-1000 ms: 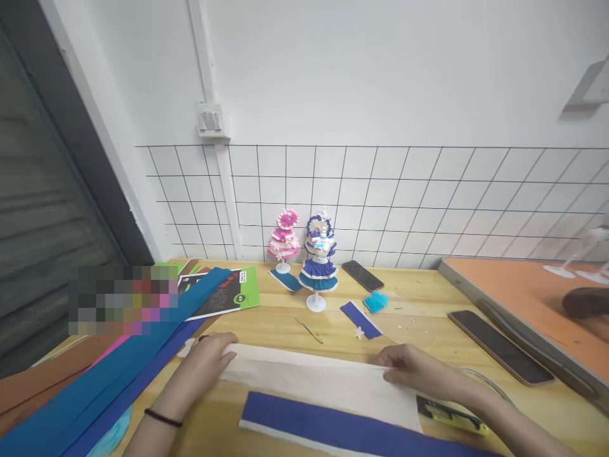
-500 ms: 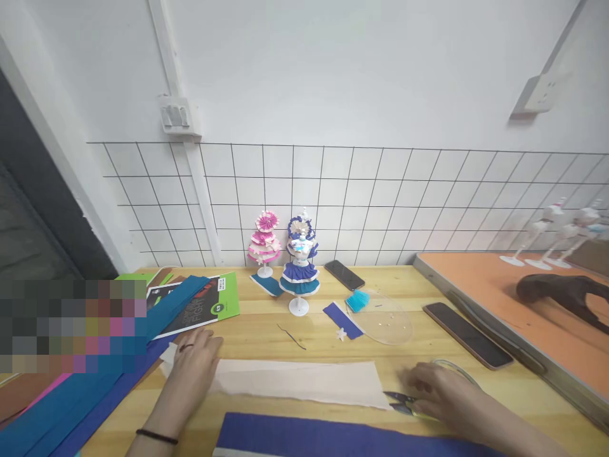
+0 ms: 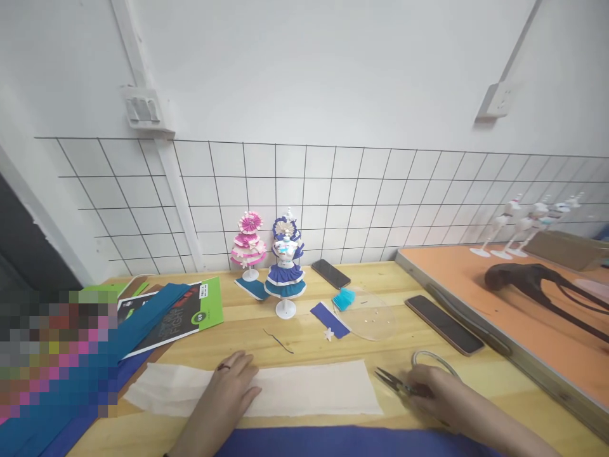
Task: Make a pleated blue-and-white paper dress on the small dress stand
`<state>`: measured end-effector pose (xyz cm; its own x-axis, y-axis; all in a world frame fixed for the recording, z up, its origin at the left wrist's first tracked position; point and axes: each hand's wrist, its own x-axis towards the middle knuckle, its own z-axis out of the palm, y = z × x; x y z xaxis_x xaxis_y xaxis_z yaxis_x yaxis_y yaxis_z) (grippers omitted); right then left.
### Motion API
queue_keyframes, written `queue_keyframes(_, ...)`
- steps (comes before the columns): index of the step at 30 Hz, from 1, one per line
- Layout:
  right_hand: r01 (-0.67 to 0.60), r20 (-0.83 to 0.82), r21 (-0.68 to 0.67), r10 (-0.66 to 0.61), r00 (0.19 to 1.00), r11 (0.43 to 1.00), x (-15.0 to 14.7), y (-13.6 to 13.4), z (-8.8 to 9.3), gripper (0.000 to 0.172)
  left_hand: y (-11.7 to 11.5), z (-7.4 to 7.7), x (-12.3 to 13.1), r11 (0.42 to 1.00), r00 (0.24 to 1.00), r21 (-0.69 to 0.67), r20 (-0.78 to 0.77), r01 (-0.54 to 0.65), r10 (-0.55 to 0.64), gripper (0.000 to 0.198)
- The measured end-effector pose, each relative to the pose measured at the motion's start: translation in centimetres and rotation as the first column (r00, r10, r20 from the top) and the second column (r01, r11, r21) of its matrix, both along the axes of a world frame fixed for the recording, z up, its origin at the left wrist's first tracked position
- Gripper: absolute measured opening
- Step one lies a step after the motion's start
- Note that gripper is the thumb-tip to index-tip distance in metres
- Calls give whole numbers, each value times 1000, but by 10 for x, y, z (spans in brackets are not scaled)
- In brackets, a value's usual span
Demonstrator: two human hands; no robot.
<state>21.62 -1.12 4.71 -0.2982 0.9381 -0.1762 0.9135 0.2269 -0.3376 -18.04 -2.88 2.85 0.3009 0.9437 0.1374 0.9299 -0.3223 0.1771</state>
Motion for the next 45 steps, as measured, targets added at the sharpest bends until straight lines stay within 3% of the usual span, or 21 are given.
queue_keyframes(10,122,-208,3,-119,971,993,16,37,-2,24,3,-30,-17,988,996,155,87,4,-18,26)
queue_keyframes(16,253,-179,106,-231,956,962,61,71,8,28,5,-34,-26,985,996,175,93,-1,-15,31)
queue_keyframes(19,279,-166,148,-255,953,949,61,84,4,26,6,-33,-27,987,996,163,93,-1,-14,29)
queue_keyframes(23,251,-172,215,-216,961,944,25,118,-6,34,2,-30,-22,988,995,152,97,-3,-12,28)
queue_keyframes(27,223,-173,303,-176,969,927,-31,171,-11,35,-3,-24,-23,989,996,144,90,-27,14,26)
queue_keyframes(31,208,-152,338,-165,974,918,-77,218,-14,30,-5,-18,-41,969,982,180,114,-170,151,22)
queue_keyframes(36,212,-148,366,-168,975,906,-105,248,-14,31,-8,-12,-71,897,922,221,148,-383,357,25)
queue_keyframes(39,209,-179,398,-148,973,893,-103,245,-9,43,-14,-6,-85,864,887,205,148,-460,437,25)
queue_keyframes(41,190,-209,410,-111,972,892,-96,227,-8,42,-19,-2,-90,861,868,125,141,-493,476,20)
queue_keyframes(44,131,-247,382,-35,968,915,-88,173,-14,37,-24,6,-93,869,861,6,137,-496,490,8)
queue_keyframes(45,51,-265,347,45,963,936,-88,150,-17,36,-25,8,-94,873,864,-5,143,-487,483,7)
